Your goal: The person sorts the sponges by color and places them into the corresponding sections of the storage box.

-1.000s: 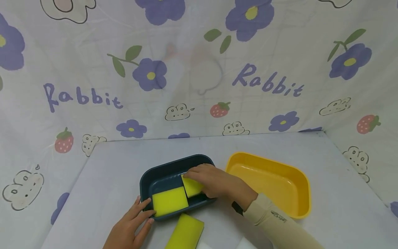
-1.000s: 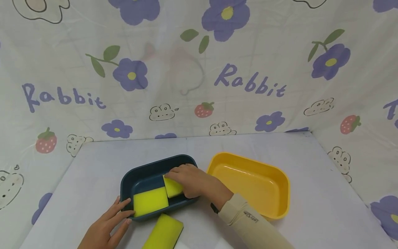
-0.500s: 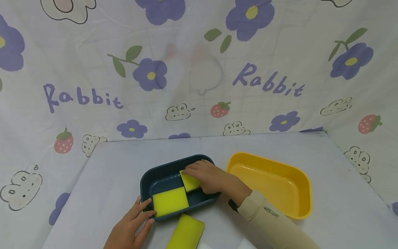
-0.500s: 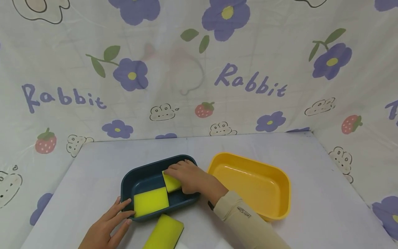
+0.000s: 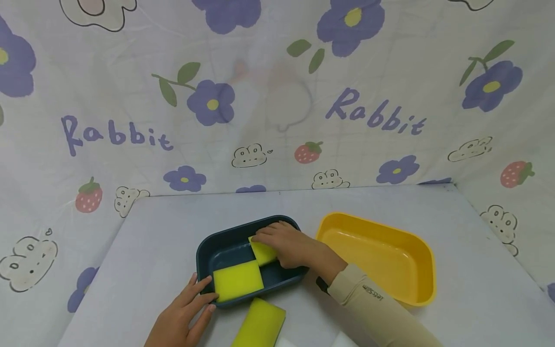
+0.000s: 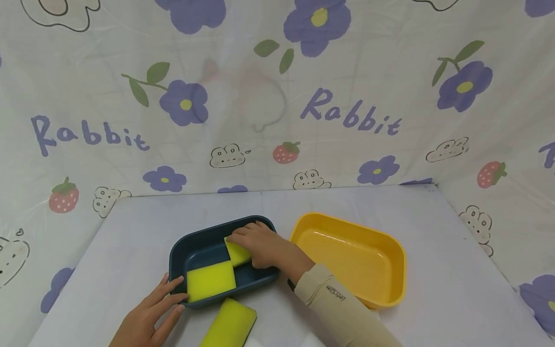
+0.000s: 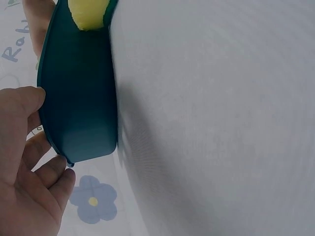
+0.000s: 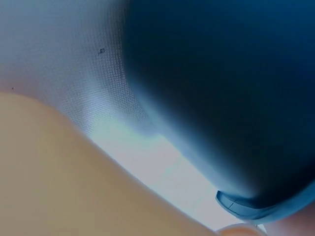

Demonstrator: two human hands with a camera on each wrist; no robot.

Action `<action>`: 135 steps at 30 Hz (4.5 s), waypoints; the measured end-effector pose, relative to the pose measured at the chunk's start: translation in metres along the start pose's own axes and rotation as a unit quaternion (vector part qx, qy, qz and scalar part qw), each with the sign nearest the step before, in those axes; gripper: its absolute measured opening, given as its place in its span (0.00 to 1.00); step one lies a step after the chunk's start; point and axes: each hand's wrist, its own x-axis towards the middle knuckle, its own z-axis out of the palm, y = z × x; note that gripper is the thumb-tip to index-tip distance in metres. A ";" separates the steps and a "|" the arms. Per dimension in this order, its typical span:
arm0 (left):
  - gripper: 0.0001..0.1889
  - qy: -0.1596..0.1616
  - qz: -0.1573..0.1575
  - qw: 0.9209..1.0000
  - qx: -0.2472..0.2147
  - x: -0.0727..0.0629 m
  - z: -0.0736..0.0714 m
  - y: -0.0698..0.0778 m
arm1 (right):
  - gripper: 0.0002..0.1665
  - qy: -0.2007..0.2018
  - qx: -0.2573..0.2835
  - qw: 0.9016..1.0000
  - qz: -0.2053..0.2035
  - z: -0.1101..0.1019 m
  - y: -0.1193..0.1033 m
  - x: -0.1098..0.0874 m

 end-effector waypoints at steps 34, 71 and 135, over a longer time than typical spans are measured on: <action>0.10 0.000 0.007 1.000 -0.013 0.001 -0.003 -0.001 | 0.27 0.027 0.000 1.000 -0.016 0.012 0.000 0.011; 0.10 0.002 0.009 1.000 -0.002 0.000 0.000 -0.002 | 0.30 0.033 0.053 0.998 0.001 0.005 0.005 -0.009; 0.10 0.001 -0.002 1.000 -0.008 0.001 0.001 -0.002 | 0.26 0.002 0.097 0.961 -0.258 0.013 -0.096 -0.057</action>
